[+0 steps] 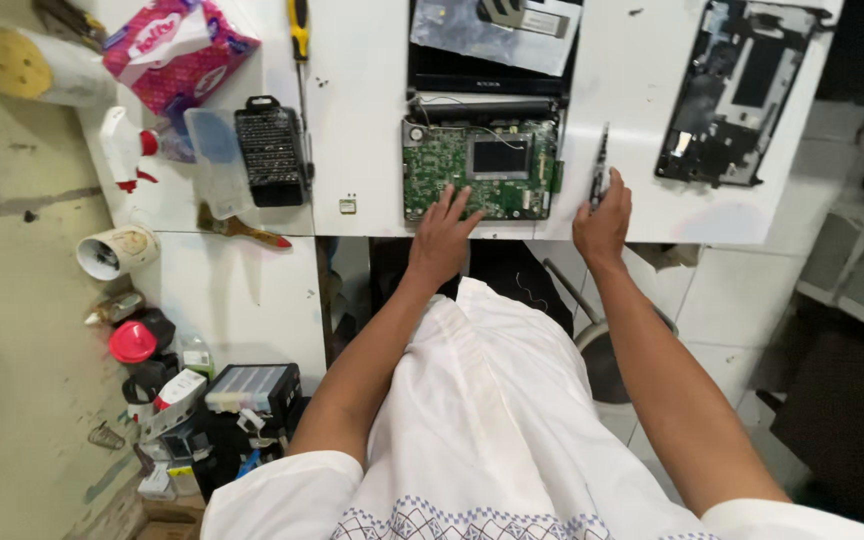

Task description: The person uses a screwdriver to remove screws from a circuit board placed on a workbench. They then use their fingers to disconnect a small wire from the board. The person continues to remove additional screws from the board.

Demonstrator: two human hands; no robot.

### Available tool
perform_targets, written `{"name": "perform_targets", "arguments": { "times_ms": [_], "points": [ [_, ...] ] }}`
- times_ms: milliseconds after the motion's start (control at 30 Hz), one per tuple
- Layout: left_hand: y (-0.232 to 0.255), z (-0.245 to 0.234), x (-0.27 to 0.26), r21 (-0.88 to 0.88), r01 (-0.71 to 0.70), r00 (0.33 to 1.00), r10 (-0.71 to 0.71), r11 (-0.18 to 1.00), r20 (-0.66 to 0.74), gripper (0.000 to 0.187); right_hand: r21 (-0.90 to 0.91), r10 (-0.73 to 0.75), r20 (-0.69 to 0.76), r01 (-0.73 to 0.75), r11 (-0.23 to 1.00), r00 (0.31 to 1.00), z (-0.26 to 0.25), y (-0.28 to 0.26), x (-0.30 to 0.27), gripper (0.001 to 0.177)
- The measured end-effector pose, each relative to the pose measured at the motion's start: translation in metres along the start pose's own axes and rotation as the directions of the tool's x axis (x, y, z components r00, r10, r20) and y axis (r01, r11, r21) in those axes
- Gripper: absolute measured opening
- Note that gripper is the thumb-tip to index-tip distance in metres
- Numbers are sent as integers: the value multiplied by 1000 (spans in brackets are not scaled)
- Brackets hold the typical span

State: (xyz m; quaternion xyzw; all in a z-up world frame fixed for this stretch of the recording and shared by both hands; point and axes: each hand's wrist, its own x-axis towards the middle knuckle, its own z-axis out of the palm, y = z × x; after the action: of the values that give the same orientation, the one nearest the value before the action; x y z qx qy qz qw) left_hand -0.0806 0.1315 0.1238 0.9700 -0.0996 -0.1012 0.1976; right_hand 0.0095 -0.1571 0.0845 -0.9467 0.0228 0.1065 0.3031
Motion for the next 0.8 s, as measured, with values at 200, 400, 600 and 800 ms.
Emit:
{"name": "perform_targets", "arguments": {
  "times_ms": [200,400,600,800],
  "points": [
    [-7,26,-7,-11,44,999,-43,999,21,54,-35,-77,17,78,996,997,15,10,11,69],
    [-17,41,-7,-106,62,998,-58,992,40,55,-71,-65,-33,63,996,997,22,0,11,64],
    [-42,31,-14,-357,204,954,-268,911,-139,42,-61,-463,23,463,884,886,37,-85,31,46],
    [-52,31,-43,-289,414,851,-480,863,-213,38,-55,-872,137,882,467,470,140,-221,101,50]
  ]
}}
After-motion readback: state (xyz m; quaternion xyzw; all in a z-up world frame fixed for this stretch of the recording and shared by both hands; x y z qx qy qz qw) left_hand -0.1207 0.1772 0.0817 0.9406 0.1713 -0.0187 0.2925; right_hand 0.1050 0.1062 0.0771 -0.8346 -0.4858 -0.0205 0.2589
